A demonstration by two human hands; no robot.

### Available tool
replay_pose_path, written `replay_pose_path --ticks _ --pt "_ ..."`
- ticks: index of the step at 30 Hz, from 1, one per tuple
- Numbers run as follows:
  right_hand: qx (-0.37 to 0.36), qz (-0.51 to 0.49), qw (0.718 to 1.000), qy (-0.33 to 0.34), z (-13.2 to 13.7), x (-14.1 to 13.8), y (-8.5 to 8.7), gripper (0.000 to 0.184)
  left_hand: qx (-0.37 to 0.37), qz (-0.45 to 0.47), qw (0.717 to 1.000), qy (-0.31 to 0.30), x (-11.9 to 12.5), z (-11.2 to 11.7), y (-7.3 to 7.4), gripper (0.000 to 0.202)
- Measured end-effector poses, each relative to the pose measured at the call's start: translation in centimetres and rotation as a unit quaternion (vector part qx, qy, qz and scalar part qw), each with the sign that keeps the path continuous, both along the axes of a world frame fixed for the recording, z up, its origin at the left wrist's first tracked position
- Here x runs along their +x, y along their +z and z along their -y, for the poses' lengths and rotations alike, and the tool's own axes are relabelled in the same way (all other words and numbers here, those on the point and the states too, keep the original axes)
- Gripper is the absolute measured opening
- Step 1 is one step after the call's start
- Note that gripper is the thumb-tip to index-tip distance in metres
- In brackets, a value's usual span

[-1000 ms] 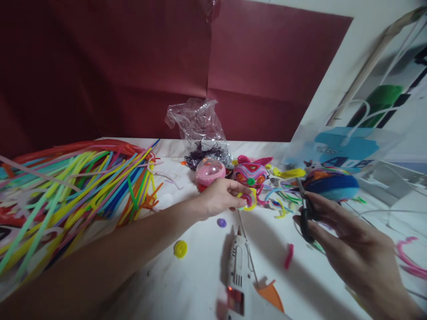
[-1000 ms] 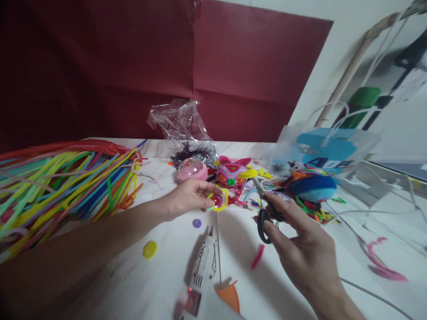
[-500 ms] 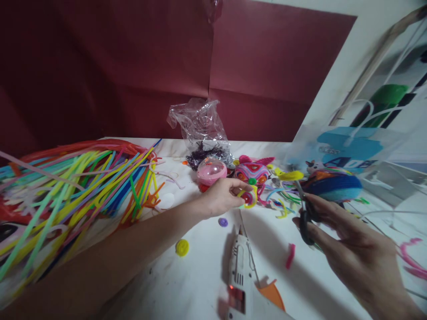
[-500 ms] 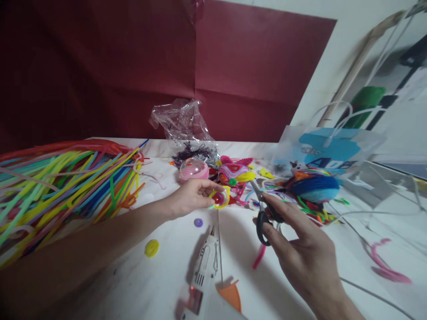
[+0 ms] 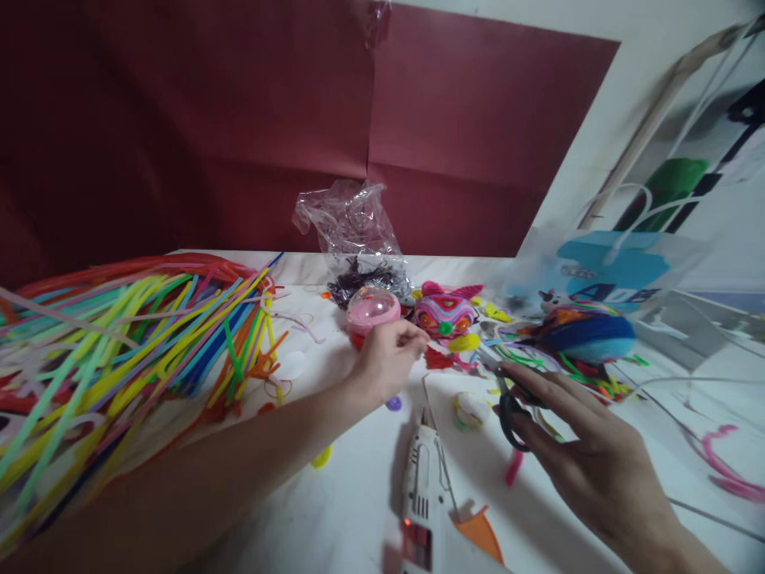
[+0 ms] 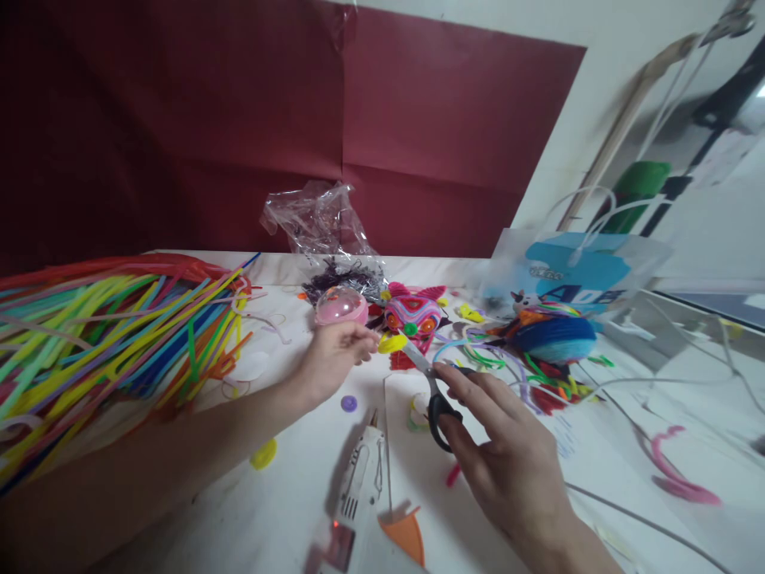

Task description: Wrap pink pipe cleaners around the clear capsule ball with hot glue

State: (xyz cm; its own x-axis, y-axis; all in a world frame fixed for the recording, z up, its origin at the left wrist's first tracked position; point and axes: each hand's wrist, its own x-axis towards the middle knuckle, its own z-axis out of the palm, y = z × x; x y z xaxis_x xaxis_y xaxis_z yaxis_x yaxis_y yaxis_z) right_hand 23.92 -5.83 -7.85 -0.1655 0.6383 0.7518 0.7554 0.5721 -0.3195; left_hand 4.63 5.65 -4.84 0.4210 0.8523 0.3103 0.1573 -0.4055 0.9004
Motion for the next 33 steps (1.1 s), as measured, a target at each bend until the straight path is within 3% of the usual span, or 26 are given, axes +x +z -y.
replay_pose_path --ticks 2,5,6,11,19,33 --pt "0.0 0.025 1.0 -0.017 0.0 0.0 0.0 0.036 0.046 0.044 0.997 0.039 -1.4 1.3 0.8 0.012" --pt "0.009 0.059 0.998 -0.035 0.1 -0.3 0.0 0.036 0.11 0.067 0.99 0.058 -2.9 3.5 1.5 0.037" --pt "0.012 0.07 0.997 -0.038 0.1 -0.5 0.0 0.036 0.161 0.052 0.984 0.055 -3.1 4.1 1.5 0.038" --pt "0.02 0.106 0.994 -0.035 0.3 -1.5 0.1 0.035 0.283 -0.004 0.955 0.087 -3.3 5.1 1.0 0.027" --pt "0.025 0.139 0.989 -0.041 0.4 -2.2 0.0 0.034 0.31 -0.014 0.946 0.094 -3.4 4.9 0.6 0.01" --pt "0.054 0.178 0.979 -0.081 0.3 -2.6 0.1 0.033 0.333 -0.024 0.937 0.103 -3.7 4.8 0.3 0.012"
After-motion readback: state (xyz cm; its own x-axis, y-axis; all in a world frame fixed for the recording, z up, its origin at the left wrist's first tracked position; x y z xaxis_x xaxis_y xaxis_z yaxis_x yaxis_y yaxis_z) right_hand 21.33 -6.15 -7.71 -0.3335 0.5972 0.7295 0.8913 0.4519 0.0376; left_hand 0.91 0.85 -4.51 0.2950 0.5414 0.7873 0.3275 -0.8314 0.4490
